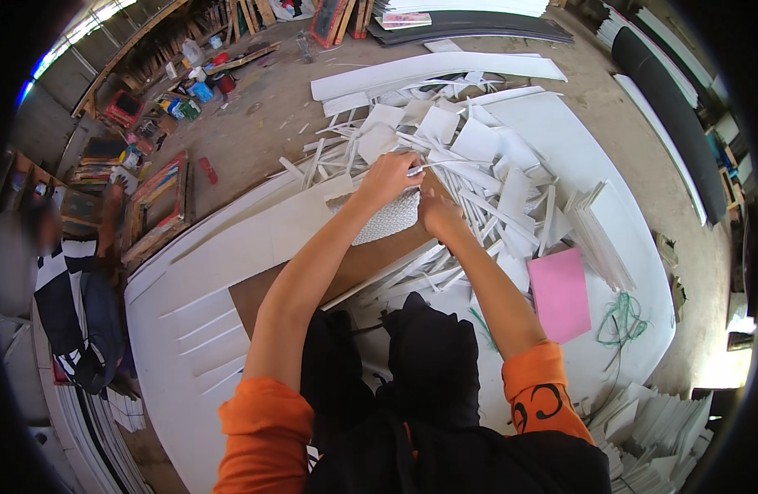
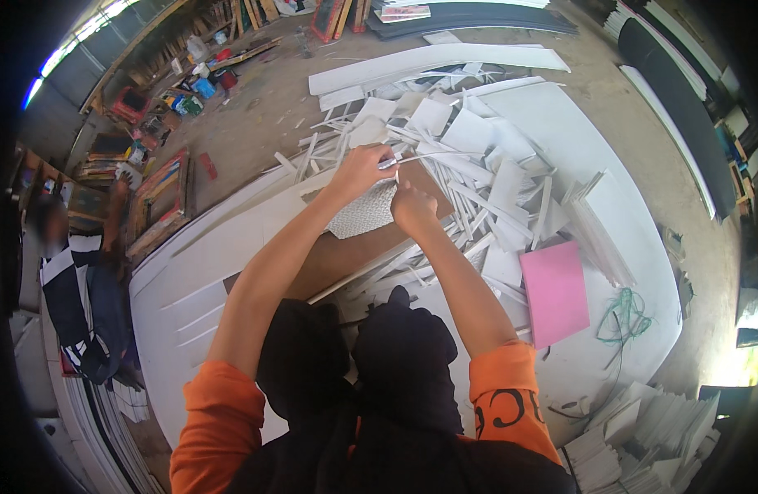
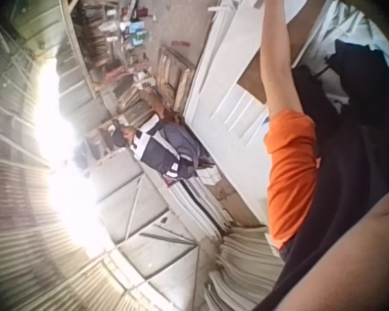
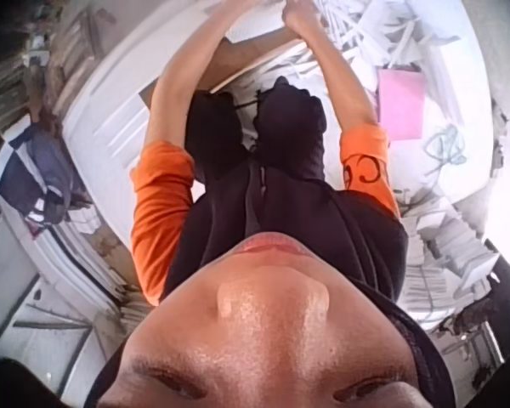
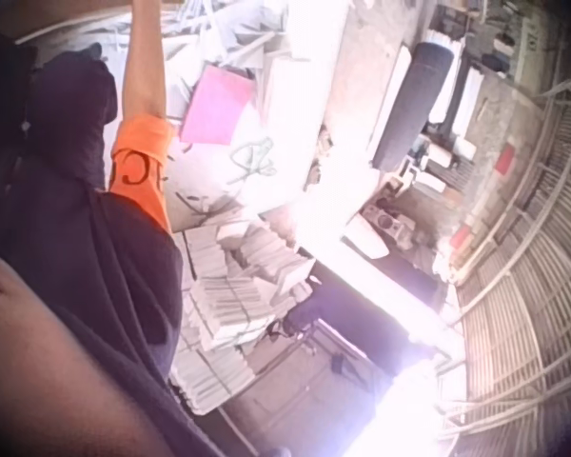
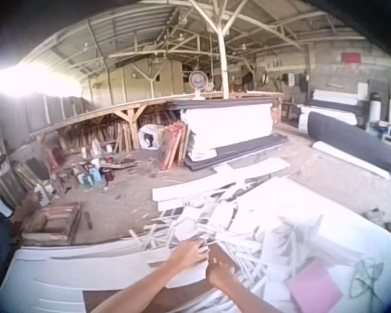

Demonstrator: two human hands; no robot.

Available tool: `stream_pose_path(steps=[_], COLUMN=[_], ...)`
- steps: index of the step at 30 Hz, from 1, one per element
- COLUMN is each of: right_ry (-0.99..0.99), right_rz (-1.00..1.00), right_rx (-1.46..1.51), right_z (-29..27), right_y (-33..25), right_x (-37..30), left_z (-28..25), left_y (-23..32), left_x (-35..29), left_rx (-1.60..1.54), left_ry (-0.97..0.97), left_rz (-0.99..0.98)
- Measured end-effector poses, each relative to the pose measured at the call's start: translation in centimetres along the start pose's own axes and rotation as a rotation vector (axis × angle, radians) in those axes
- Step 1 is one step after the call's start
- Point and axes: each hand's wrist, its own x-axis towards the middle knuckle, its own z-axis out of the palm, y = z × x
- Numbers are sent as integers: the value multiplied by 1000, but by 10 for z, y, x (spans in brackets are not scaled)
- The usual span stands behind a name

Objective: The person sits on the floor and uses a utility knife to cut white foam sheets and bubble wrap into smaller rectangular pieces. They repeatedly measure, score, and snap the foam, then stack the cut pieces. The person also handles a pink foam sheet and a large curved white panel.

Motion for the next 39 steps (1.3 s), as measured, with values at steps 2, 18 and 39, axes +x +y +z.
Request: stream_pose_path(steps=[2, 18, 39], right_ry=[15, -134, -327], right_rz=[20, -5, 181], right_rx=[6, 4, 98], right_z=[2, -33, -3], right_y=[-2, 2, 2], right_x=[4, -28, 14], left_z=[-1, 6, 7], left_y=[-1, -12, 0], left_x=[2, 9, 8], left_rx=[20, 165, 89], left_ry=[-10, -149, -154], left_rz=[-49, -196, -84])
